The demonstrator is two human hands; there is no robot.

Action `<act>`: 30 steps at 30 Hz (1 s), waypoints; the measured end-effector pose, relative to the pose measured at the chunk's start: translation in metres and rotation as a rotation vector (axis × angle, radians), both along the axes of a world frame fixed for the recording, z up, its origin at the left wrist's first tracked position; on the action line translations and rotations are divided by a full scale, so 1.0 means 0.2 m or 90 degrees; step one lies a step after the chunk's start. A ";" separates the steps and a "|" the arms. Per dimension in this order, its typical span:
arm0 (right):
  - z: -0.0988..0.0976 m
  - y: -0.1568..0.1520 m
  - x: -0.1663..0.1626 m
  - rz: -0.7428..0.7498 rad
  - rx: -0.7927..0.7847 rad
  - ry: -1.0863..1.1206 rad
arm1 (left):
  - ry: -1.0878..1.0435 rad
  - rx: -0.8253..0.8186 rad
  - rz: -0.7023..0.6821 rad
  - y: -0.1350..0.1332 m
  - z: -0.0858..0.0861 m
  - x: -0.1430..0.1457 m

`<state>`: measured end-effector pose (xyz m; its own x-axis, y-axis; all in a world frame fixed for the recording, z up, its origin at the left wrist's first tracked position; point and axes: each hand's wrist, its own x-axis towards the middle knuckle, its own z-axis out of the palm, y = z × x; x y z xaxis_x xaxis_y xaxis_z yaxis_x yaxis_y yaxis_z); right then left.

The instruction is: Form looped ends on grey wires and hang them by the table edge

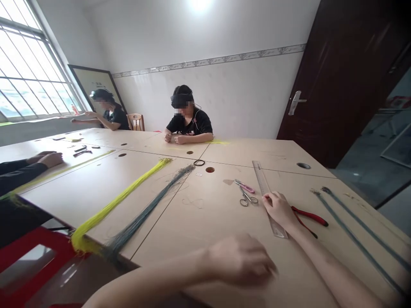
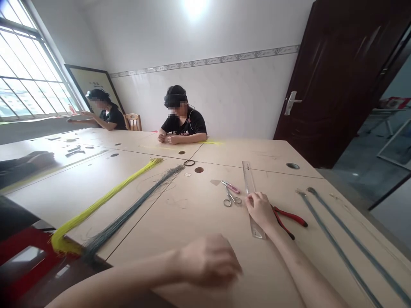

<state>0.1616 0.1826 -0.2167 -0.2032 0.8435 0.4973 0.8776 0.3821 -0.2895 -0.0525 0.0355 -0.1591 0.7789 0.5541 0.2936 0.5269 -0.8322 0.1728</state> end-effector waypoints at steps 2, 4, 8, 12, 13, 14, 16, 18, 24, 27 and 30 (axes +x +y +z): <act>-0.01 0.01 0.00 0.005 -0.001 -0.004 | -0.033 -0.013 0.135 0.08 0.00 -0.20; -0.02 0.01 0.01 0.009 -0.002 -0.009 | -0.054 -0.017 0.302 0.12 -0.02 -0.41; -0.04 0.02 0.02 0.016 0.003 -0.013 | -0.021 -0.057 0.466 0.10 -0.10 -0.67; -0.05 0.02 0.02 0.019 0.007 -0.014 | 0.005 -0.080 0.493 0.07 -0.12 -0.72; -0.05 0.03 0.03 0.020 0.006 -0.015 | 0.002 -0.073 0.505 0.09 -0.11 -0.73; -0.05 0.03 0.03 0.021 0.005 -0.016 | -0.006 -0.060 0.522 0.13 -0.09 -0.75; -0.05 0.02 0.03 0.020 0.002 -0.018 | -0.024 -0.030 0.571 0.26 -0.04 -0.81; -0.04 0.02 0.02 0.020 -0.001 -0.017 | -0.035 -0.012 0.621 0.44 0.03 -0.90; -0.02 0.01 0.01 0.024 -0.005 0.003 | 0.002 -0.051 0.712 0.93 0.17 -1.10; -0.02 0.01 0.00 0.033 -0.004 0.019 | 0.021 -0.074 0.742 1.07 0.17 -1.12; -0.01 0.01 0.00 0.040 -0.008 0.034 | 0.028 -0.090 0.743 1.16 0.13 -1.12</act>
<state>0.1615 0.1849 -0.2189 -0.2299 0.8364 0.4977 0.8350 0.4322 -0.3406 -0.2756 0.2680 -0.1325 -0.2140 0.9639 0.1582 0.9650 0.1835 0.1873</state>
